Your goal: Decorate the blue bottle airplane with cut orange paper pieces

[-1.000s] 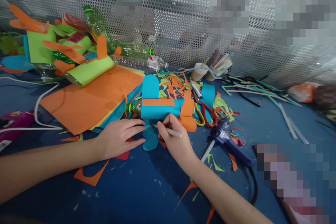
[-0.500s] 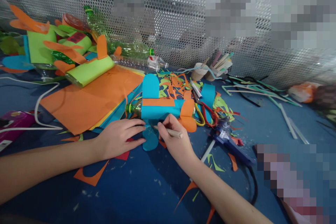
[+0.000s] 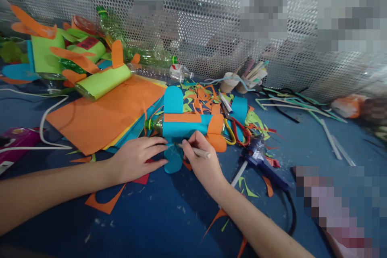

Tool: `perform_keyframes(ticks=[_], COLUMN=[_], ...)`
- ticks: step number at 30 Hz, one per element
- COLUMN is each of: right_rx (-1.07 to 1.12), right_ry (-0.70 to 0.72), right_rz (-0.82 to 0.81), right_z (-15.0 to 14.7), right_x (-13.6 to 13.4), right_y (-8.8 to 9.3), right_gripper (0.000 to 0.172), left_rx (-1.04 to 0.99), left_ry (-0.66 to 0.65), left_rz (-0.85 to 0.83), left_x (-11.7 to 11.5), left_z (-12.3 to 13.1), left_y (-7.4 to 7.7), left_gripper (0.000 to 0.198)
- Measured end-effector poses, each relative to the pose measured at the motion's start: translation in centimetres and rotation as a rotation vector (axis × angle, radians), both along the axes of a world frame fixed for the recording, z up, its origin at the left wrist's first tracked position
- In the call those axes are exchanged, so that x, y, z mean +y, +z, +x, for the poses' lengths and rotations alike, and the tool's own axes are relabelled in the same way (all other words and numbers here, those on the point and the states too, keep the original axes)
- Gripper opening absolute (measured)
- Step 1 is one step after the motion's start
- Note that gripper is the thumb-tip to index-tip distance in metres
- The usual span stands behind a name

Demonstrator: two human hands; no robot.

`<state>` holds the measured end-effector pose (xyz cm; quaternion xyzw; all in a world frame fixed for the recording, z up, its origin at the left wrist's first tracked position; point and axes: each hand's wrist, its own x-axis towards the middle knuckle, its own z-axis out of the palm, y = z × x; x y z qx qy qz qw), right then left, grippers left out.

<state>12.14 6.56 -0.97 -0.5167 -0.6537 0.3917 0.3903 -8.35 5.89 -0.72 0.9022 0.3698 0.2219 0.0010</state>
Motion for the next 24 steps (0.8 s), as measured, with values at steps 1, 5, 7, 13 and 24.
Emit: perform_keyframes(ticks=[1,5,7,13,24], right_rx=[-0.003,-0.013,-0.012,-0.010,0.037], right_ry=[-0.001,-0.003,0.001,0.004,-0.010], right_rz=[0.000,-0.009,-0.007,-0.015,-0.028], right_z=[0.00,-0.04,-0.06,-0.05,-0.12], right_x=[-0.01,-0.07,-0.09,-0.10,-0.30], right_y=[0.02,0.21,0.30,0.22,0.44], right_gripper=[0.023,0.024,0.024,0.024,0.022], left_rx=[-0.002,-0.003,-0.001,-0.001,0.003], left_ry=[0.000,-0.001,-0.002,-0.004,-0.007], left_rz=[0.002,-0.008,-0.009,-0.020,-0.035], left_x=[0.01,-0.02,-0.01,0.00,0.05], left_z=[0.00,-0.01,-0.02,-0.04,-0.05], left_y=[0.01,0.02,0.00,-0.10,0.01], left_gripper=[0.032,0.032,0.032,0.033,0.031])
